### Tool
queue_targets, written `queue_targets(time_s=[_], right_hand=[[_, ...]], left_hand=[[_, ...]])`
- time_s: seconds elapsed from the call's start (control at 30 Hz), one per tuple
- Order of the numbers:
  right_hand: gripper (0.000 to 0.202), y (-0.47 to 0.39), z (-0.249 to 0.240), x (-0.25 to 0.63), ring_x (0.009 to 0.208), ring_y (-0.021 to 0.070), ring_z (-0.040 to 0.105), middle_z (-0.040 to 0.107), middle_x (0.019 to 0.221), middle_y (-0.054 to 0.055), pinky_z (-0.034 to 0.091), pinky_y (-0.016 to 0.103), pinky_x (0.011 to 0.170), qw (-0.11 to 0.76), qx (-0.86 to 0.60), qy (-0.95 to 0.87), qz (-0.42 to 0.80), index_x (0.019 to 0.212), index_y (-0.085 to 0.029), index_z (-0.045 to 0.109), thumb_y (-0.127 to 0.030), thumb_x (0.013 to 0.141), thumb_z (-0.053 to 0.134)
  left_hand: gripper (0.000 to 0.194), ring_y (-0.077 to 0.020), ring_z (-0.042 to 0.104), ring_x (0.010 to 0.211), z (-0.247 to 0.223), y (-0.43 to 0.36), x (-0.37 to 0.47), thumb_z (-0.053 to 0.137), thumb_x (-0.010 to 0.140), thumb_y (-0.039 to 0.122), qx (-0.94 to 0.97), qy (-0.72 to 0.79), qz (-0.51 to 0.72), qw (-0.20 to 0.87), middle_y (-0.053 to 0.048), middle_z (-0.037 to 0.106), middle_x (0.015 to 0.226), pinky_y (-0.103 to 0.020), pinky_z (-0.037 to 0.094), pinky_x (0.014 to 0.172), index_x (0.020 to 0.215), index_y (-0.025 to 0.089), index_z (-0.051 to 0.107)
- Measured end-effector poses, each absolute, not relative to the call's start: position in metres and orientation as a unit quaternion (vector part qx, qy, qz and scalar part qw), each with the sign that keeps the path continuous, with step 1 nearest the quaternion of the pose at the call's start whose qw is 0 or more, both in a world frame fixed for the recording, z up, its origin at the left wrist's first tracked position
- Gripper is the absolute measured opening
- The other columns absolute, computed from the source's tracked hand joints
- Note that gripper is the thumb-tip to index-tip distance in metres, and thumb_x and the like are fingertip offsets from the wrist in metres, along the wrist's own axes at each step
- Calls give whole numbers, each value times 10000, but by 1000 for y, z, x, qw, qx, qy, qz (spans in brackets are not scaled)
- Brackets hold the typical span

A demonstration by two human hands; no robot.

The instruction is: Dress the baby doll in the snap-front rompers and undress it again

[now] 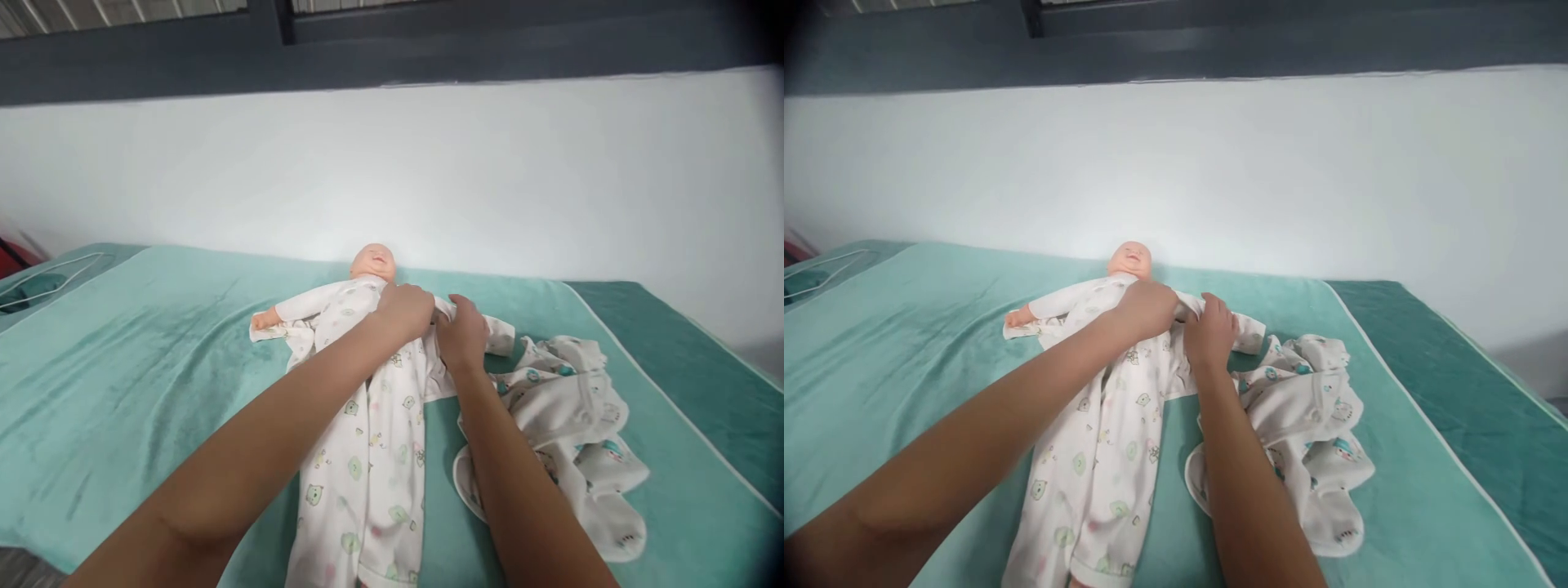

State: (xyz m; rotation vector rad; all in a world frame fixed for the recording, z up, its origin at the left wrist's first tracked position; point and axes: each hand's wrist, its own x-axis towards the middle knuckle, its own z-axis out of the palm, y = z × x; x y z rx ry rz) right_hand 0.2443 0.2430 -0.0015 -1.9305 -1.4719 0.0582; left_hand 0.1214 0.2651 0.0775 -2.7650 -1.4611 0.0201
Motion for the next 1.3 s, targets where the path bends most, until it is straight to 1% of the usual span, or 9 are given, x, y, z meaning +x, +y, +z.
queue_targets(time_s=[0.1,0.23,0.37,0.53,0.8,0.93,1.03,1.13,1.3], right_hand=[[388,242,0,247,1211,329,548,662,1267,161,318,483,1068,338,-737,-585,34,1247,-160,589,-257,906,432],[325,243,2,246,1162,316,566,689,1196,146,331,445,1023,324,-738,-591,34,1186,-178,608,-238,944,400],[350,244,3,241,1176,294,562,677,1215,131,333,406,1010,315,-745,-587,32,1209,-171,596,-135,921,401],[382,244,6,243,1144,287,584,679,1200,128,359,393,987,317,-743,-588,33,1224,-185,600,-106,910,399],[523,249,-3,258,1140,281,596,644,1281,123,437,417,955,465,-707,-521,114,1322,-177,516,-111,821,383],[533,254,-10,264,1244,278,529,591,1350,134,373,447,1067,546,-679,-469,150,1283,-181,524,-136,761,429],[574,258,-14,271,1205,266,554,600,1343,110,370,458,1079,589,-665,-411,205,1283,-212,511,-154,714,472],[601,262,-17,278,1103,243,606,655,1243,93,455,423,997,616,-649,-371,248,1263,-214,512,-160,665,494],[600,265,-18,285,858,198,660,708,1031,69,547,307,717,658,-605,-293,338,1217,-187,563,-190,617,545]], left_hand=[[252,-309,617,1121,65,273,148,513,899,153,-887,-461,26,9,-172,686,1151,-445,445,962,1032,145,727],[278,-303,610,1142,50,292,162,507,906,180,-894,-445,59,1,-155,685,1190,-447,445,963,1087,175,717],[303,-304,627,1118,46,307,164,545,893,224,-896,-436,84,-1,-164,666,1229,-445,456,946,1157,173,685],[313,-318,630,1106,47,304,162,531,889,155,-899,-429,82,32,-190,664,1213,-460,451,925,1174,131,659],[396,-319,580,1152,67,297,135,536,873,72,-897,-423,74,108,-196,623,1243,-450,424,915,1267,102,568],[434,-312,570,1132,81,294,120,584,833,48,-891,-426,80,136,-187,617,1225,-442,414,905,1260,115,551],[468,-301,564,1123,90,291,112,588,807,11,-885,-431,84,153,-177,611,1225,-422,421,881,1258,123,538],[505,-300,563,1110,97,288,106,586,780,-23,-881,-434,93,165,-176,604,1232,-413,433,853,1261,120,525],[521,-306,563,1114,103,282,98,589,773,-28,-877,-435,104,172,-177,593,1234,-403,442,834,1264,125,509]])
